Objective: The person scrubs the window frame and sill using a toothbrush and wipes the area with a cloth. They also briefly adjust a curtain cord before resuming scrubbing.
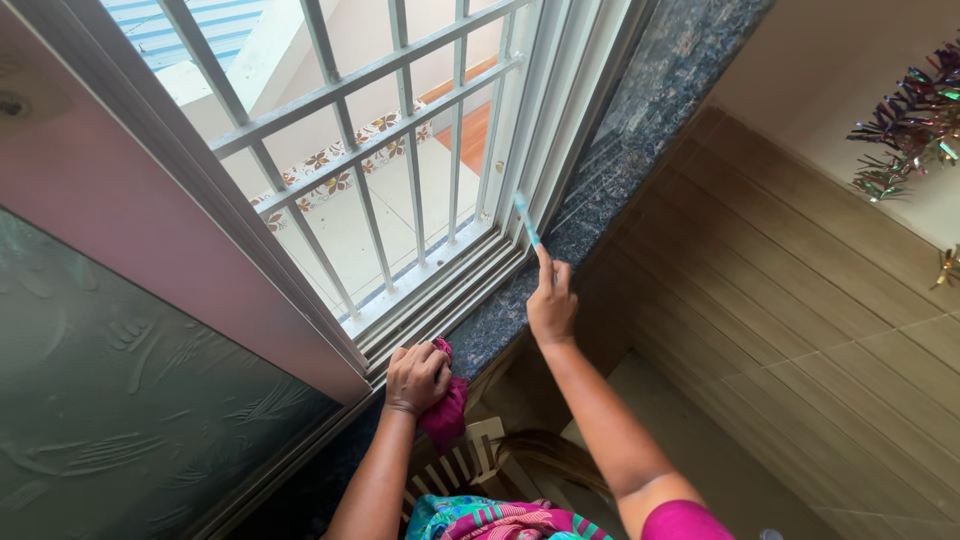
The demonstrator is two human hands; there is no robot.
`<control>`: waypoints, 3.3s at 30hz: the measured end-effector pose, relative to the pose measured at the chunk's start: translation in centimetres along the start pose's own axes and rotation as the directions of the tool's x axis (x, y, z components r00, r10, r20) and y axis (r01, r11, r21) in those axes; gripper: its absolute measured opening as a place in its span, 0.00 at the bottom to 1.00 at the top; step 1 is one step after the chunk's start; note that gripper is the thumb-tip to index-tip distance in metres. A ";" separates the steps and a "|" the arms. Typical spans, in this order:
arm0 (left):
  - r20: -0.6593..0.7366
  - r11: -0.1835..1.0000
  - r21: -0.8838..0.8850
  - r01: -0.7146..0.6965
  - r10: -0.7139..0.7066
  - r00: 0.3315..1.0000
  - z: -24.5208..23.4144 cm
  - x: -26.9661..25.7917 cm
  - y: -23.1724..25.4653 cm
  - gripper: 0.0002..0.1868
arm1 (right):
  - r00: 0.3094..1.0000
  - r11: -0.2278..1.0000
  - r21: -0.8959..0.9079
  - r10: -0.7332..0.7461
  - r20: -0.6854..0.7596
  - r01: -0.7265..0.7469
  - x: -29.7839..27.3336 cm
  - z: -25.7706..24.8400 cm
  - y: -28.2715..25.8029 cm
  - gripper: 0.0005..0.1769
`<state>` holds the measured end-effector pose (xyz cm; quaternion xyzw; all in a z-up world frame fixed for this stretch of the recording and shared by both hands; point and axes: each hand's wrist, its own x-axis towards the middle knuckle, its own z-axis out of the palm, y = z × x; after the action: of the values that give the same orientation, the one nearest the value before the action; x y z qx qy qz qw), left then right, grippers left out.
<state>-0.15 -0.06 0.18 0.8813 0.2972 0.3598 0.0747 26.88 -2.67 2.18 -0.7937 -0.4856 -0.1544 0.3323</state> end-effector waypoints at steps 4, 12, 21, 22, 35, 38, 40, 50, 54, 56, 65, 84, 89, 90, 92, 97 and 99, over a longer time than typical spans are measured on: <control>0.011 1.000 0.006 0.002 -0.002 1.000 0.0 0.1 0.0 0.04 | 0.996 0.981 0.174 0.088 0.017 -0.090 -1.3 2.6 -2.2 0.40; 0.014 1.000 0.017 -0.007 0.007 1.000 0.0 0.3 0.0 0.04 | 0.946 0.906 0.302 0.238 0.218 -0.297 -4.7 12.7 -2.2 0.35; 0.016 1.000 0.014 -0.009 0.009 1.000 0.0 0.3 0.0 0.03 | 0.575 -0.575 0.662 0.364 0.733 -0.481 2.1 12.9 -2.9 0.27; 0.018 1.000 0.016 -0.008 0.008 1.000 0.1 0.2 0.2 0.03 | 0.564 -0.608 0.663 0.389 0.728 -0.437 2.6 11.8 -3.5 0.25; 0.030 1.000 0.022 -0.016 0.015 0.999 0.1 0.0 0.2 0.03 | 0.533 -0.248 0.728 0.539 0.652 -0.639 1.8 8.6 -9.9 0.33; 0.018 0.999 0.023 -0.034 0.034 0.999 0.0 0.2 0.1 0.03 | 0.471 -0.071 0.608 0.563 0.679 -0.791 1.1 8.8 -9.8 0.35; 0.014 0.999 0.024 -0.034 0.034 0.999 -0.1 0.0 0.2 0.03 | 0.436 -0.025 0.548 0.576 0.692 -0.836 0.1 10.0 -9.0 0.34; -0.095 0.980 -0.062 0.190 -0.195 0.976 0.4 3.5 0.3 0.02 | 0.587 -0.785 0.494 0.212 0.781 -0.374 1.7 18.1 -2.3 0.08; -0.035 0.998 -0.024 0.052 -0.053 0.998 0.8 4.3 -0.6 0.02 | 0.508 -0.618 0.591 0.333 0.795 -0.519 -1.3 17.9 -3.9 0.07; -0.005 0.997 -0.056 0.050 -0.050 0.999 1.1 4.2 -0.7 0.02 | 0.510 -0.754 0.537 0.314 0.801 -0.379 0.4 18.2 -4.8 0.07; 0.025 0.977 -0.183 0.108 -0.105 0.994 1.8 3.9 -1.6 0.02 | 0.525 -0.714 0.551 0.297 0.798 -0.433 -2.1 14.7 -4.4 0.14; 0.039 0.979 -0.172 0.113 -0.108 0.993 2.2 3.7 -2.1 0.05 | 0.474 -0.454 0.630 0.418 0.775 -0.630 -1.7 15.8 -9.8 0.04; 0.040 0.969 -0.210 0.131 -0.126 0.991 1.8 4.0 -1.7 0.02 | 0.459 -0.436 0.654 0.475 0.751 -0.619 1.0 19.5 -7.7 0.06; 0.048 0.969 -0.205 0.141 -0.134 0.990 1.7 4.0 -1.7 0.01 | 0.433 -0.421 0.628 0.471 0.768 -0.654 1.3 19.8 -7.8 0.06; 0.039 0.966 -0.220 0.139 -0.133 0.990 1.6 4.0 -1.5 0.01 | 0.395 -0.447 0.600 0.471 0.789 -0.664 2.3 20.0 -8.0 0.06; 0.059 0.964 -0.209 0.167 -0.158 0.986 1.3 4.4 -1.3 0.01 | 0.536 -0.834 0.407 0.165 0.828 -0.372 5.4 17.5 -4.5 0.05; 0.084 0.957 -0.220 0.187 -0.172 0.981 1.3 4.4 -1.2 0.01 | 0.614 -0.821 0.453 0.166 0.771 -0.346 4.4 14.3 -4.4 0.08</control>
<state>2.62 3.52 1.43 0.8473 0.3305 0.3547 0.2167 24.08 11.32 -4.11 -0.1713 0.0546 0.5538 0.8130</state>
